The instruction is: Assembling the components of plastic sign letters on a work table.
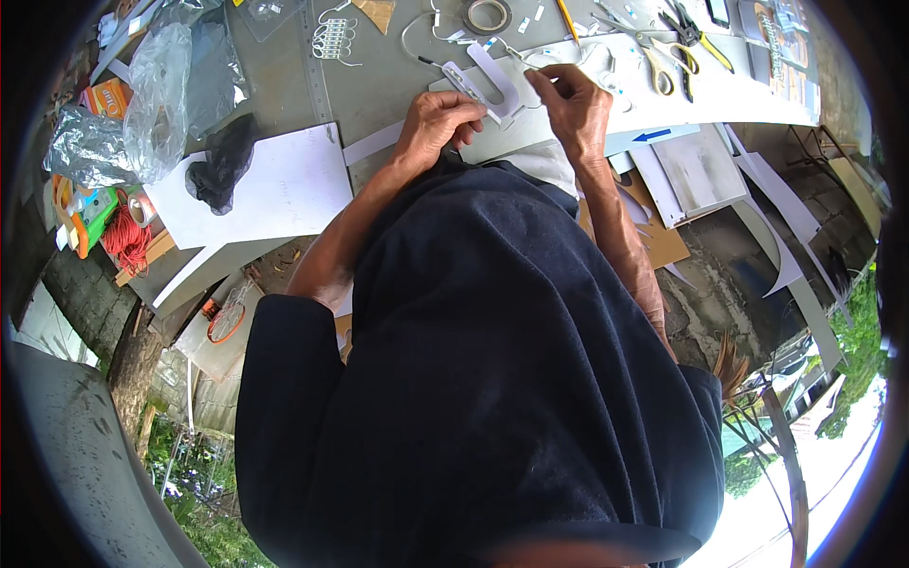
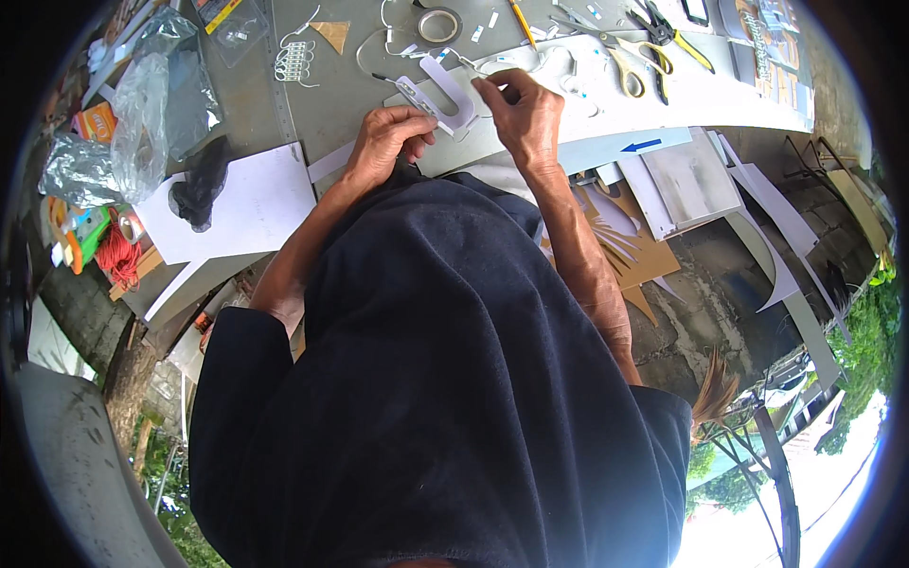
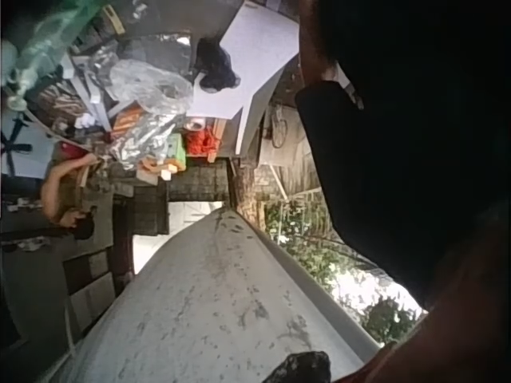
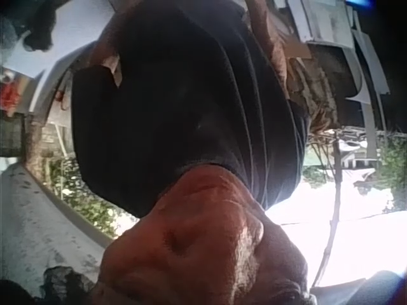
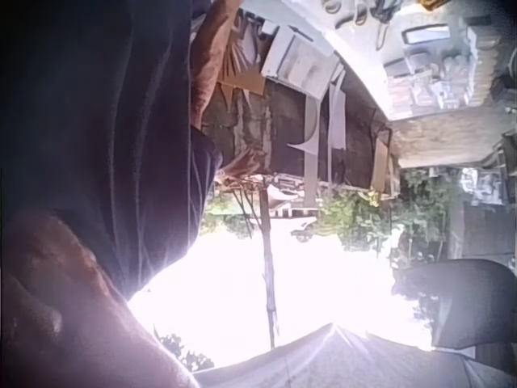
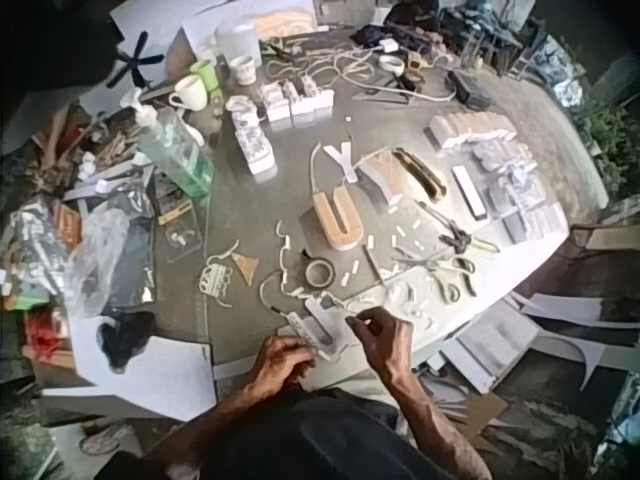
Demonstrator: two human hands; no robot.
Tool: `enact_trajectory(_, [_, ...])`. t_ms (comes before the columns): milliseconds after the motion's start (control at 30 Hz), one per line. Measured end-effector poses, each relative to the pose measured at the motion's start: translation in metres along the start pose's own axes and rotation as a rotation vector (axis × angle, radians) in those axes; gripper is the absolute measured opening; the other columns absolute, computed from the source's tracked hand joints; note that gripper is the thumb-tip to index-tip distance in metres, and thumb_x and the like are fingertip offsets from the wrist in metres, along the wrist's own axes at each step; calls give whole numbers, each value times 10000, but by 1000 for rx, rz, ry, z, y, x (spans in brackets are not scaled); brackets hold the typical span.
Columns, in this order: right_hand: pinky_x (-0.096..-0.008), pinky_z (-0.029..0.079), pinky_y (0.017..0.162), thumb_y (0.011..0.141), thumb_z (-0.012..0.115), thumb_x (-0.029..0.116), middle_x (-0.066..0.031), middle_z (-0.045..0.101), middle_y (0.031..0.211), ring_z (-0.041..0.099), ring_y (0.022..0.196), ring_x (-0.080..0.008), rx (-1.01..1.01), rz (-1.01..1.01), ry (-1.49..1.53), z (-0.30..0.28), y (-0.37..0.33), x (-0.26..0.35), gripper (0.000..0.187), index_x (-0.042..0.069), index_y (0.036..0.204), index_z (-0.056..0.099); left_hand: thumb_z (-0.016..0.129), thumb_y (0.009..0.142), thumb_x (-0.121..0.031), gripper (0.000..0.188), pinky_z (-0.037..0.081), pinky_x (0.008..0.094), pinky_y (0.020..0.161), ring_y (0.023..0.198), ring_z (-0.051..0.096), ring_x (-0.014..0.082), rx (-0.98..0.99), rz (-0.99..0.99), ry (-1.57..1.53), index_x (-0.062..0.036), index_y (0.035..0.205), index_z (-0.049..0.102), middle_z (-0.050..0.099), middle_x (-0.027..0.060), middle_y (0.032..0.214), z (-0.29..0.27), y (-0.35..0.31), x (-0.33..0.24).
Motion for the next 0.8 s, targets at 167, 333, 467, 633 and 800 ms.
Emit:
enact_trajectory(167, [-424, 526, 818, 856, 725, 85, -111, 694, 1001, 646, 889, -302, -262, -525, -274, -13, 15, 1, 278, 42, 1126, 673, 731, 884, -175, 182, 420, 253, 472, 538, 569, 100, -46, -66, -138, 7, 877, 728, 686, 67, 726, -6, 0, -3])
enact_trajectory(333, [-399, 471, 858, 786, 826, 182, -66, 658, 934, 626, 907, -266, 128, -707, -307, 10, -30, 5, 375, 65, 1077, 621, 746, 824, -137, 163, 406, 262, 444, 514, 560, 118, -120, -176, -241, 24, 836, 723, 687, 103, 709, -6, 0, -9])
enact_trajectory(467, [-434, 439, 937, 788, 814, 159, -44, 663, 890, 640, 915, -243, 101, -674, -329, 28, -42, -11, 378, 58, 1073, 587, 744, 818, -135, 169, 388, 276, 438, 509, 543, 122, -134, -236, -261, 30, 837, 715, 683, 111, 711, -2, 1, -11])
enact_trajectory(633, [-472, 413, 983, 805, 777, 100, -26, 644, 832, 649, 902, -208, 44, -756, -346, 35, -44, -20, 318, 74, 1057, 585, 754, 805, -151, 190, 376, 278, 444, 522, 534, 118, -197, -304, -226, 30, 837, 708, 670, 96, 715, 2, -1, -13])
enact_trajectory(800, [-465, 429, 907, 816, 728, 41, -30, 557, 770, 600, 785, -228, -60, -813, -423, 36, -45, -19, 267, 95, 1026, 573, 752, 808, -159, 189, 373, 275, 446, 531, 530, 112, -184, -334, -251, 21, 843, 709, 657, 71, 720, 2, 1, -12])
Point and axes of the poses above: each hand's wrist, its own y-axis towards the middle knuckle, its own z-axis out of the palm, x = y × z, the point moved 1 cm from there along y, towards the middle knuckle
